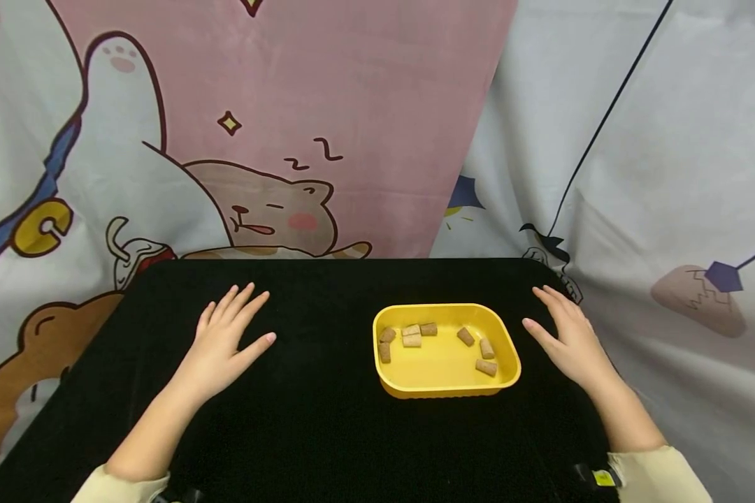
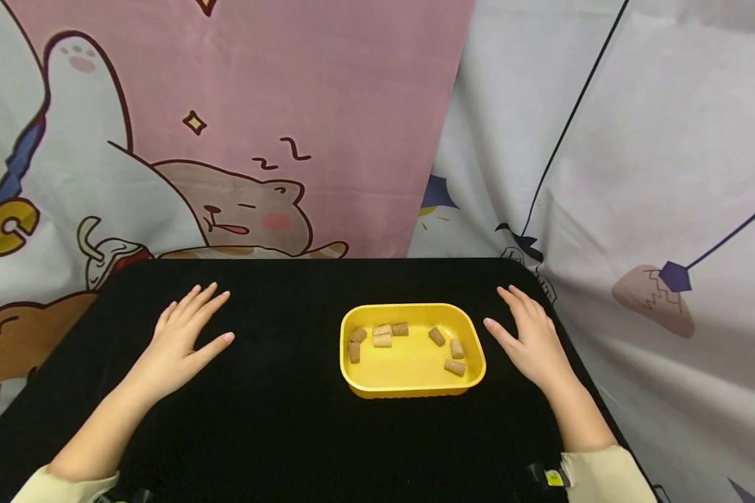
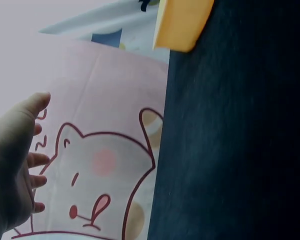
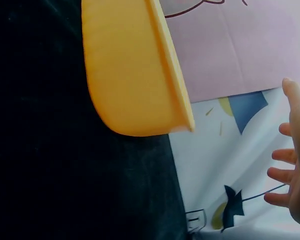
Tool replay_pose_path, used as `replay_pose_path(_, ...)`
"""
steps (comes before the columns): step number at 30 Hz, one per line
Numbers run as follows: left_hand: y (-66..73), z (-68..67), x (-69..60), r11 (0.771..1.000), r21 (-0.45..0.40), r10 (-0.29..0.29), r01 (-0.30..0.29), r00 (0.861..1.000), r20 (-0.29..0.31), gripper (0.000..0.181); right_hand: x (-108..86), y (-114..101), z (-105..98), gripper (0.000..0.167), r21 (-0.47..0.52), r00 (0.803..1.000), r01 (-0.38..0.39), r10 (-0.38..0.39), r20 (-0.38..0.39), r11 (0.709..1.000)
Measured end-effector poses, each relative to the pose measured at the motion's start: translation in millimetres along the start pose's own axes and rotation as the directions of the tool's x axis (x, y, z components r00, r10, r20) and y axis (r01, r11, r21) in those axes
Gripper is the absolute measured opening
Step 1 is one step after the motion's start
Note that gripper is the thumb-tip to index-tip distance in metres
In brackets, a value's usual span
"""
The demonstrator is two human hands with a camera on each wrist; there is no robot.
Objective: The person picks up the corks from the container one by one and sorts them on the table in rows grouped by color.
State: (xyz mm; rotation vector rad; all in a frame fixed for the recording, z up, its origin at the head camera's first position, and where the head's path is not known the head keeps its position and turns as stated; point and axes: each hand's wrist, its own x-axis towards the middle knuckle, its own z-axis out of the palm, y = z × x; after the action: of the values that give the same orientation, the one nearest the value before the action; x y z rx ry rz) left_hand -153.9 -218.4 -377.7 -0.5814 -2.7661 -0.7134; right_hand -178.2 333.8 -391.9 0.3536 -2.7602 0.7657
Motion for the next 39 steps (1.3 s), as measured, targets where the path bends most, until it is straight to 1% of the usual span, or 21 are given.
replay_pose_path(5, 10.6, 12.3, 7.2, 0.997, -0.074, 0.024, -0.024, 1.000, -0.007, 0.063, -5.0, 10.4, 10.9, 0.058, 0.083, 1.000, 0.003, -0.003, 0.007, 0.997)
replay_pose_path(10, 20.9, 26.1, 14.0, 0.990, -0.134, 0.045, -0.048, 0.999, -0.022, 0.062, -9.6, 18.2, 20.9, 0.053, 0.148, 1.000, 0.008, -0.006, -0.014, 0.989)
replay_pose_path(16, 33.6, 46.8, 21.5, 0.977, -0.204, 0.062, -0.068, 0.998, -0.033, 0.060, -13.4, 23.2, 33.3, 0.049, 0.197, 0.999, -0.010, 0.017, -0.031, 0.980)
replay_pose_path(22, 46.1, 65.9, 28.0, 0.965, -0.244, 0.080, -0.092, 0.995, -0.057, 0.059, -17.3, 29.5, 46.9, 0.044, 0.246, 0.998, -0.012, 0.028, -0.064, 0.969)
replay_pose_path(26, 51.8, 75.9, 33.7, 0.953, -0.286, 0.088, -0.100, 0.995, -0.053, 0.058, -20.2, 34.4, 55.1, 0.041, 0.333, 0.998, 0.003, 0.016, -0.055, 0.943)
replay_pose_path(29, 55.7, 82.7, 38.8, 0.946, -0.310, 0.088, -0.097, 0.995, -0.043, 0.057, -21.6, 38.1, 60.3, 0.041, 0.411, 1.000, 0.014, -0.003, -0.026, 0.911)
replay_pose_path(32, 58.2, 89.0, 44.3, 0.940, -0.325, 0.094, -0.100, 0.995, -0.034, 0.057, -22.7, 40.3, 63.9, 0.042, 0.474, 1.000, 0.007, -0.014, 0.013, 0.881)
replay_pose_path(35, 60.4, 93.9, 50.0, 0.939, -0.328, 0.108, -0.108, 0.994, -0.020, 0.056, -23.7, 41.9, 66.4, 0.042, 0.514, 0.999, -0.013, -0.012, 0.045, 0.858)
replay_pose_path(39, 62.5, 99.0, 58.6, 0.941, -0.316, 0.132, -0.125, 0.991, 0.001, 0.055, -24.1, 44.1, 69.5, 0.042, 0.543, 0.998, -0.031, -0.003, 0.062, 0.839)
